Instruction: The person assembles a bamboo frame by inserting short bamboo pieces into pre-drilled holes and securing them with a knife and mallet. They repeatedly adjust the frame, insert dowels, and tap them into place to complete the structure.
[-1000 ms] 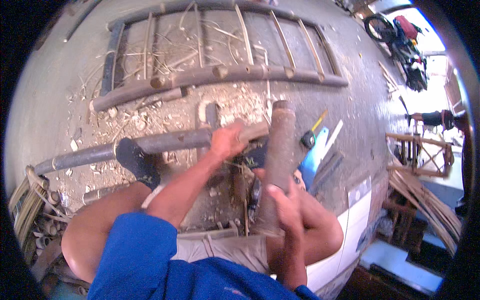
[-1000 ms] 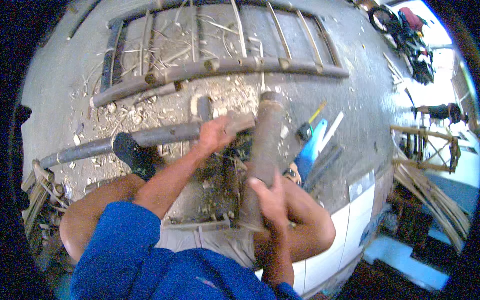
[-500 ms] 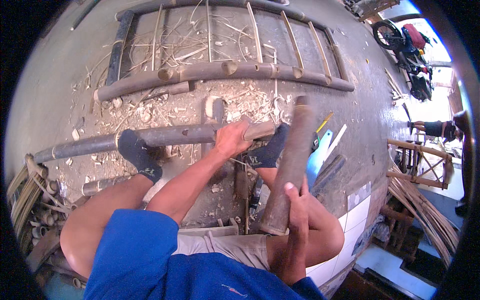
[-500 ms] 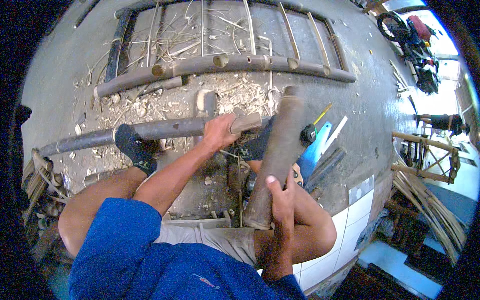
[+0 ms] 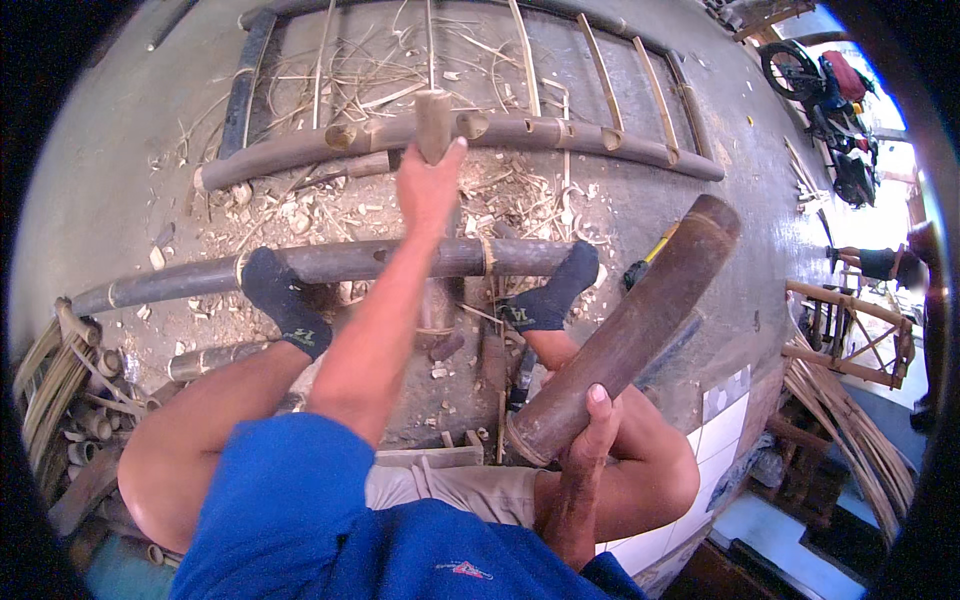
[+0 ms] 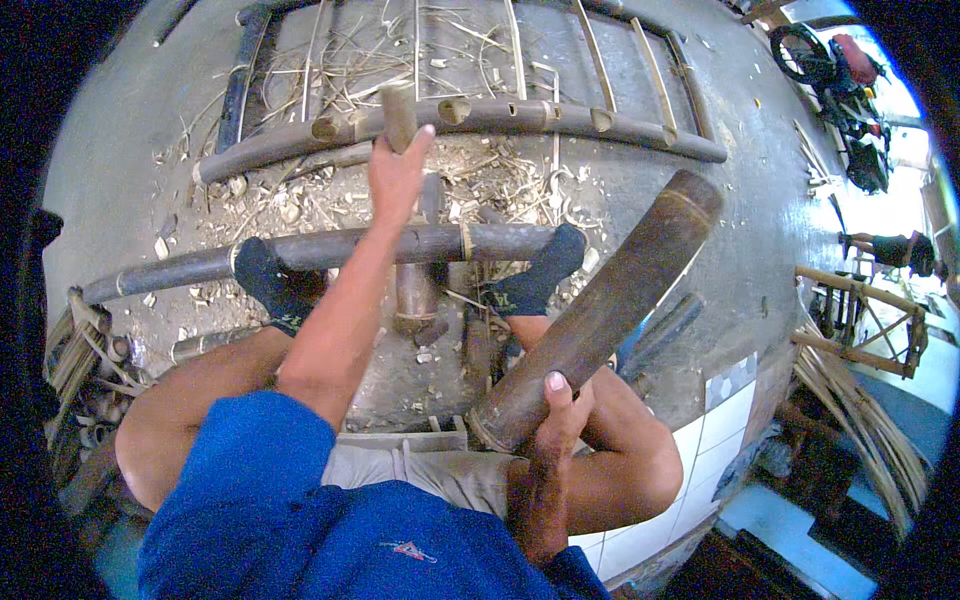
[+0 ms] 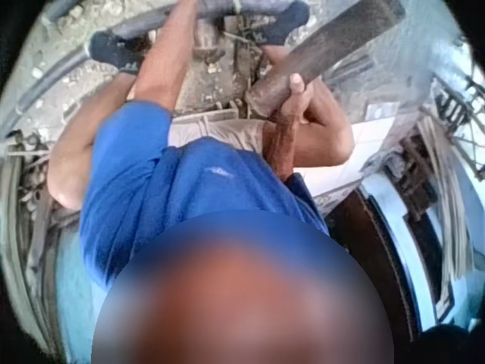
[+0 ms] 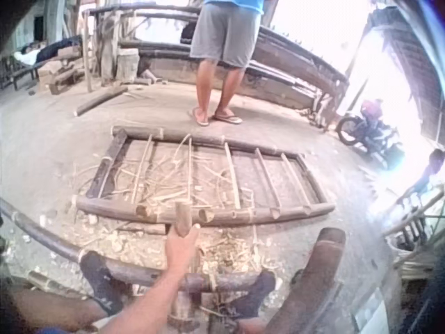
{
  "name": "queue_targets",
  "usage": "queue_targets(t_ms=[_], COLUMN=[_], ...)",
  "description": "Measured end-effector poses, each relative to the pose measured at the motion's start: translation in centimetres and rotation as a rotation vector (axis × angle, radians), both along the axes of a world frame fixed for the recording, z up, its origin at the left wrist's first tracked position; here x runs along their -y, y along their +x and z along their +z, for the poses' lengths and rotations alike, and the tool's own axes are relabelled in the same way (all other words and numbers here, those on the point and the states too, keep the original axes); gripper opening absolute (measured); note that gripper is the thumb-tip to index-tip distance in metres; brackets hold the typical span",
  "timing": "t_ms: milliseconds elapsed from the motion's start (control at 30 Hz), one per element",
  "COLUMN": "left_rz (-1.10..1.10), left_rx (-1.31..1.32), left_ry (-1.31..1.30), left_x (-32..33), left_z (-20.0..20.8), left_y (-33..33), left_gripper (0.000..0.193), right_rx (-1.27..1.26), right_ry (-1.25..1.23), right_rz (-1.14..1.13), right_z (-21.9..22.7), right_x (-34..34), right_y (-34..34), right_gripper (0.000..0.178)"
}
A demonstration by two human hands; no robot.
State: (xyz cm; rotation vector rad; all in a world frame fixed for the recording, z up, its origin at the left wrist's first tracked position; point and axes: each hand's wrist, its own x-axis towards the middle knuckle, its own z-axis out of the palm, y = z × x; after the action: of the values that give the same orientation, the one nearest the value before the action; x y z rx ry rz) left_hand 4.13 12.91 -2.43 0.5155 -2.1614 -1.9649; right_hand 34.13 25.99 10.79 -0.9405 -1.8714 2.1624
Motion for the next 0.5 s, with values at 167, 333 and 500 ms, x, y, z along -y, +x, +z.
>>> queue_targets(t_ms=[167,333,500], left_rz=[0.107,0.13,0.073], left_rx=[-0.139,-0.009,-0.037], left_ry=[0.452,0.907,0.917], left_x=[8.9,11.5,11.6], left_z=[-1.8,-3.5,-4.6], left_y=[2.9,7.1,7.9], left_gripper=[0.026,0.026,0.026], right_rx=[0.024,0.091,0.113], right_ry=[0.03,0.143,0.284], right_rz=[-0.04,0.104,0.233], right_z=[-1.9,-2.0,-1.6], right_x=[2.3,4.4,5.4], right_y=[-0.9,-0.5,-0.7], right_gripper=[0.07,0.064,0.066])
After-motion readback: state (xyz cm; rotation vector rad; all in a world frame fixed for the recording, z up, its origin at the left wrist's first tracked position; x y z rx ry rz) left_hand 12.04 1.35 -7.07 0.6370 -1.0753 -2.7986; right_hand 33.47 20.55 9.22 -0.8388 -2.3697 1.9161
